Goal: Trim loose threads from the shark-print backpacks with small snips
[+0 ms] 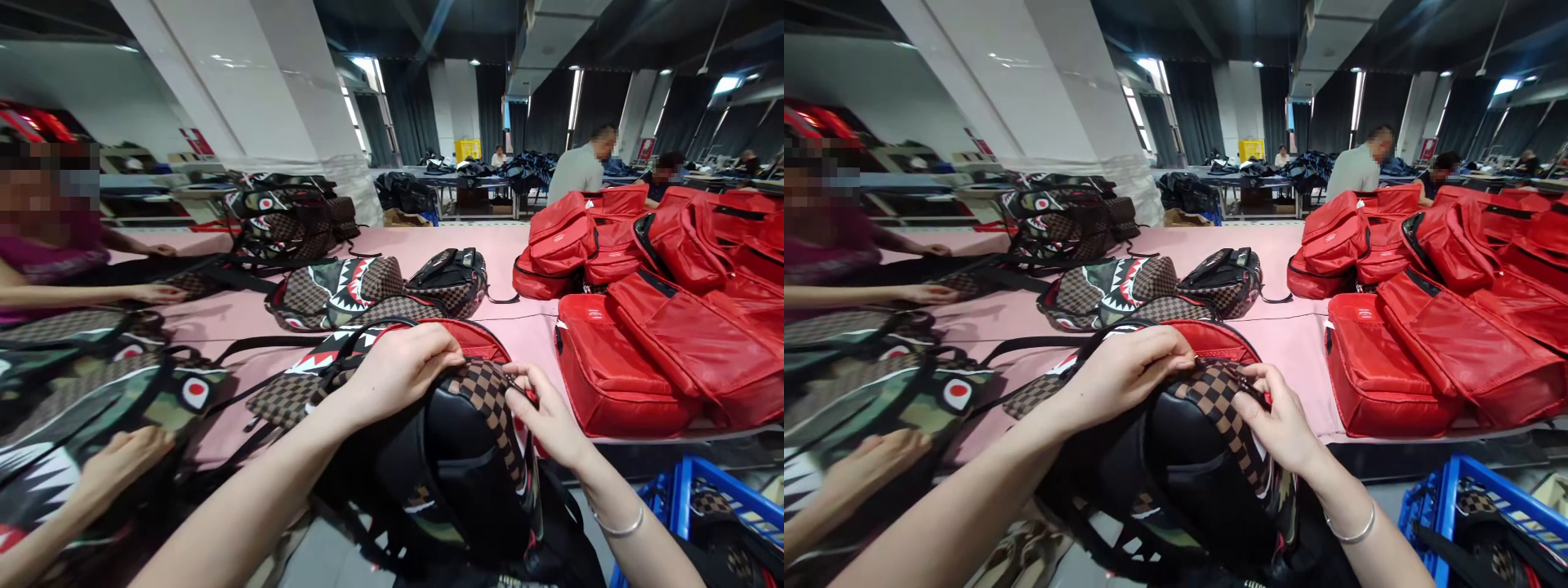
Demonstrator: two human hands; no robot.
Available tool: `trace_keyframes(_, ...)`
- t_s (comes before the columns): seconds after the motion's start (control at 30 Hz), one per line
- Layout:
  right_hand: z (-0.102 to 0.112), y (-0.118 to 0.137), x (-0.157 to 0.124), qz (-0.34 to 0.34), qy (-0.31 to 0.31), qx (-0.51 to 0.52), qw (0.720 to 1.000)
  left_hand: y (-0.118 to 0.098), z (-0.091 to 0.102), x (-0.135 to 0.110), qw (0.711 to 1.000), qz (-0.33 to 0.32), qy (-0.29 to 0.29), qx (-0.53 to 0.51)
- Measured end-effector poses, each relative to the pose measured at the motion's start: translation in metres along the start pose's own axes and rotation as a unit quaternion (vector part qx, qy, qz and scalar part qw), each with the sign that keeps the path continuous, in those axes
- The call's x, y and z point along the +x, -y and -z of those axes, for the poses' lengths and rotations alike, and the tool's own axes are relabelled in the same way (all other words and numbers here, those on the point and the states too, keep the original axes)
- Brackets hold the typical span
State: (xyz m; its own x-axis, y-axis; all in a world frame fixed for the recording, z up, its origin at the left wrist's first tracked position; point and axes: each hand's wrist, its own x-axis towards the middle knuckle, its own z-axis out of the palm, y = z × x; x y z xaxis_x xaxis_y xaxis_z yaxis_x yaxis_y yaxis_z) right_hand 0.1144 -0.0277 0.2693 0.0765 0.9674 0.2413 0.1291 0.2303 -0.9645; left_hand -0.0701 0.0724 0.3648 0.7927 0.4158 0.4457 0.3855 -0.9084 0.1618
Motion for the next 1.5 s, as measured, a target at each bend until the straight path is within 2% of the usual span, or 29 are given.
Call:
trace_keyframes(0.1,0.001,-0.005,0.009,0.013,-0.008,0.0,1.0,-0.002,-0.005,-0.005,0.998,0.052,-0.044,0.006)
trace_keyframes(0.17,-0.002,-0.005,0.013,0.032,-0.01,0.013,0.999,-0.002,-0.003,-0.009,0.997,0.063,-0.038,-0.005)
trace_keyframes(0.23,-0.006,-0.002,0.016,0.041,-0.014,0.039,0.998,0.0,0.003,-0.008,0.999,0.037,0.007,-0.03)
trace_keyframes(0.4,-0.013,0.002,0.021,0.035,-0.033,0.112,0.993,0.002,0.024,0.011,0.976,-0.059,0.197,-0.066)
trace_keyframes(0.47,-0.013,0.0,0.022,0.034,-0.034,0.126,0.991,0.002,0.025,0.019,0.965,-0.078,0.238,-0.08)
trace_keyframes(0.5,-0.012,-0.002,0.022,0.031,-0.041,0.128,0.99,0.003,0.023,0.022,0.964,-0.079,0.238,-0.088)
trace_keyframes(0.57,-0.011,-0.006,0.023,0.02,-0.053,0.125,0.991,0.003,0.016,0.021,0.975,-0.06,0.195,-0.09)
trace_keyframes(0.7,-0.006,-0.011,0.022,0.021,-0.053,0.075,0.996,0.002,0.0,0.007,0.999,0.014,0.035,-0.03)
trace_keyframes(0.83,-0.002,-0.007,0.022,0.036,-0.047,-0.005,0.998,-0.002,-0.005,-0.003,0.998,0.046,-0.035,-0.003)
trace_keyframes(1.0,0.0,0.0,0.028,0.046,-0.013,-0.035,0.998,-0.006,-0.006,-0.004,0.995,0.067,-0.066,0.016)
trace_keyframes(1.17,0.003,0.004,0.036,0.055,0.013,-0.102,0.993,-0.007,-0.008,-0.004,0.995,0.065,-0.074,0.025)
trace_keyframes(1.3,0.005,0.008,0.037,0.072,0.019,-0.118,0.99,-0.008,-0.008,-0.003,0.995,0.055,-0.074,0.022)
trace_keyframes(1.4,0.004,0.006,0.036,0.077,0.008,-0.095,0.992,-0.008,-0.01,-0.002,0.994,0.067,-0.086,0.021)
trace_keyframes(1.5,0.006,-0.004,0.035,0.057,-0.021,-0.019,0.998,-0.006,-0.013,0.0,0.991,0.095,-0.096,0.009)
